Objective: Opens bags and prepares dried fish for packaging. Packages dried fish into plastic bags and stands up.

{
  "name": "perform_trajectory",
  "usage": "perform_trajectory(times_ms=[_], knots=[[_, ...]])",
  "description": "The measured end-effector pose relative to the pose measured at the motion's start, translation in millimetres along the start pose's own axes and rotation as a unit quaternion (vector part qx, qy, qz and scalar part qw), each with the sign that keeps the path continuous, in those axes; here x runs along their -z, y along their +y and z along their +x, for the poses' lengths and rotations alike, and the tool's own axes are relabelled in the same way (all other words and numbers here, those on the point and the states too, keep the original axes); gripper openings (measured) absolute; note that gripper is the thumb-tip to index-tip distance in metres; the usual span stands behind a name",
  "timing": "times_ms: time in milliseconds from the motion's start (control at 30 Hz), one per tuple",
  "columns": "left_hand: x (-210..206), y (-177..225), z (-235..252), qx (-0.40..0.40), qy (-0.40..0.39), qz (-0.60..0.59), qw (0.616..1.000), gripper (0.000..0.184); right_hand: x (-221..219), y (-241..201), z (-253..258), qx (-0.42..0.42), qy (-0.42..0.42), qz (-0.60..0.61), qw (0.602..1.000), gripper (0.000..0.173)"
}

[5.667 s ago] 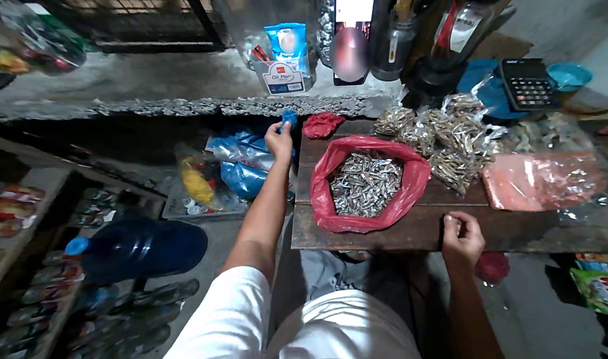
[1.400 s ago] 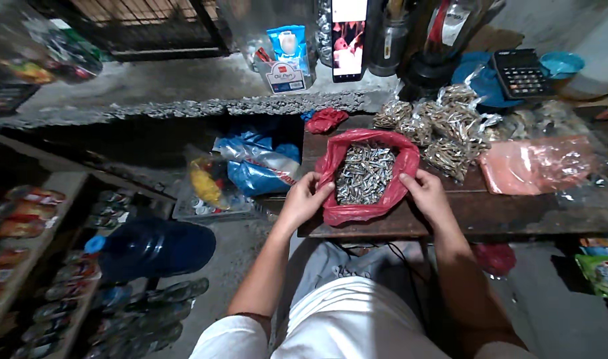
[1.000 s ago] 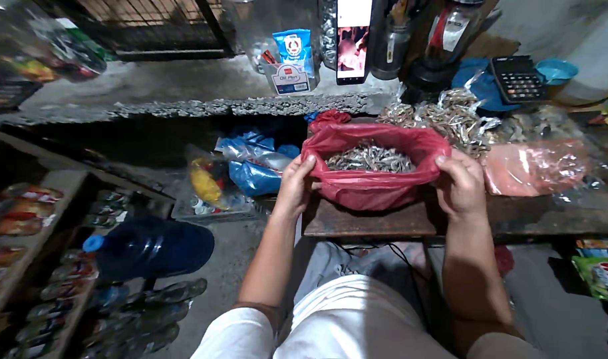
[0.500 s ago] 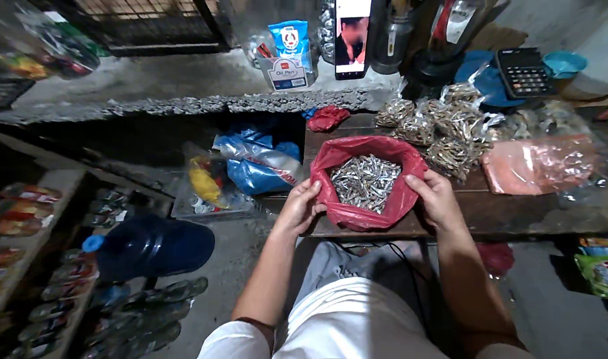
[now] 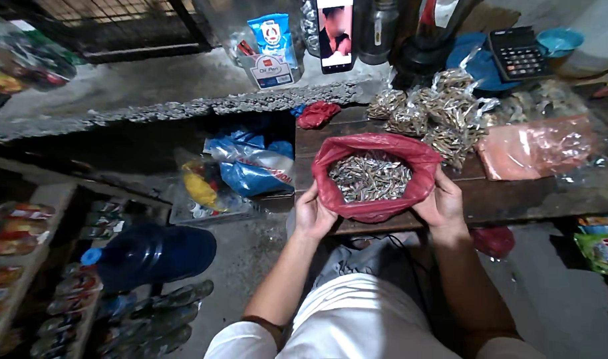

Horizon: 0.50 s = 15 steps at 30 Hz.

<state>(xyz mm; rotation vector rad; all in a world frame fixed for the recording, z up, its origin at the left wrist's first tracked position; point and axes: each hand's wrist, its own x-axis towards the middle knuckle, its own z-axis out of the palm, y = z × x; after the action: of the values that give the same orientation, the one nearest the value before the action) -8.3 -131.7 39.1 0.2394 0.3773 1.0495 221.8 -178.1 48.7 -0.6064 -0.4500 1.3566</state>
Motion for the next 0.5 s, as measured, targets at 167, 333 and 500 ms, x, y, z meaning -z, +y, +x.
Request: perform_trajectory(times_ms=[167, 333, 500], knots=[[2, -16, 6, 0.047, -0.023, 0.038, 0.998, 0.038, 10, -17, -5, 0.012, 0.041, -0.118, 0.992, 0.043], [12, 10, 3, -0.058, -0.003, 0.41, 0.91, 0.032, 42, -25, -10, 0.151, 0.176, -0.492, 0.839, 0.042], [48, 25, 16, -0.247, 0.021, 0.554, 0.795, 0.026, 82, -20, -29, 0.2, 0.101, -0.475, 0.851, 0.026]])
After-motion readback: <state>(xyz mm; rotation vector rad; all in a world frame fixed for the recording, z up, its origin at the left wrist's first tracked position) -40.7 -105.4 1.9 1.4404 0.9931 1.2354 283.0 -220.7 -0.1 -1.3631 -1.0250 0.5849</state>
